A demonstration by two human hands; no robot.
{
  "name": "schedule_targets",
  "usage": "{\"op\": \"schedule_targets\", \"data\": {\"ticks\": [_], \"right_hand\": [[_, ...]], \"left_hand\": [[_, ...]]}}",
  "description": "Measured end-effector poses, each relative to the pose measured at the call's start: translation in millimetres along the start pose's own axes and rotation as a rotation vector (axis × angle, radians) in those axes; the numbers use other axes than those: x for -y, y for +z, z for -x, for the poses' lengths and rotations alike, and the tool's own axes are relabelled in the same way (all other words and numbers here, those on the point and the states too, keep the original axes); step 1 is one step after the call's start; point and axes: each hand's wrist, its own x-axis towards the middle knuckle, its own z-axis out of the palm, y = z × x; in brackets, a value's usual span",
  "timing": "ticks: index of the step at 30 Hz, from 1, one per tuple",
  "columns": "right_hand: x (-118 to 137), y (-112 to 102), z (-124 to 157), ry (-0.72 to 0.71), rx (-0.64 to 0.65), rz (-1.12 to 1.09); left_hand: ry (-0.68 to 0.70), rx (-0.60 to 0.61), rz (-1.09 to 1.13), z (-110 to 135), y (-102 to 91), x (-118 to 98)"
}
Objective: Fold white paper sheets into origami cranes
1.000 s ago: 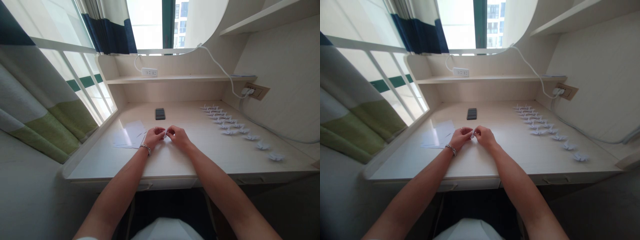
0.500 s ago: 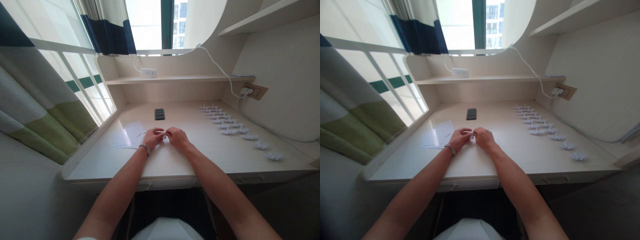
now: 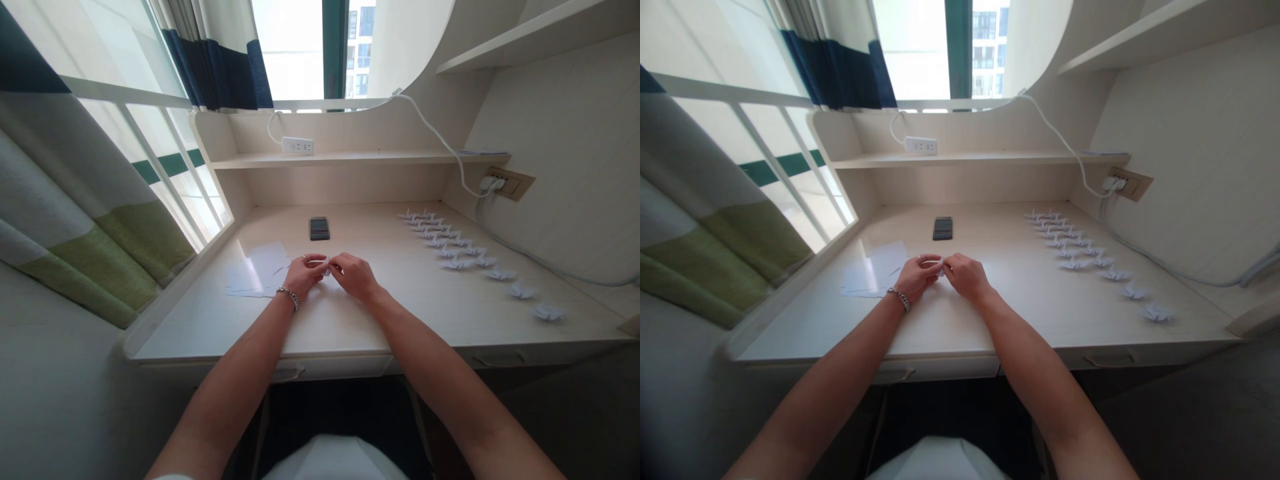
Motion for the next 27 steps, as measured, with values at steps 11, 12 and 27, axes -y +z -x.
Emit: {"op": "schedule_targets", "data": {"ticks": [11,12,27], "right_hand": [[-3,-2,1,-0.062,-0.026,-0.063],[-3,-2,2,-0.061,-0.028,-0.064],[-1,9,-6,0.343,-0.095,-0.648]], "left_hand": [[0.015,-0.038,0.006,0,-0.5,-1],[0.017,-0.038,0.007,-1,-0.6,0],[0.141,-0.087,-0.007,-5,1.4,1]]}}
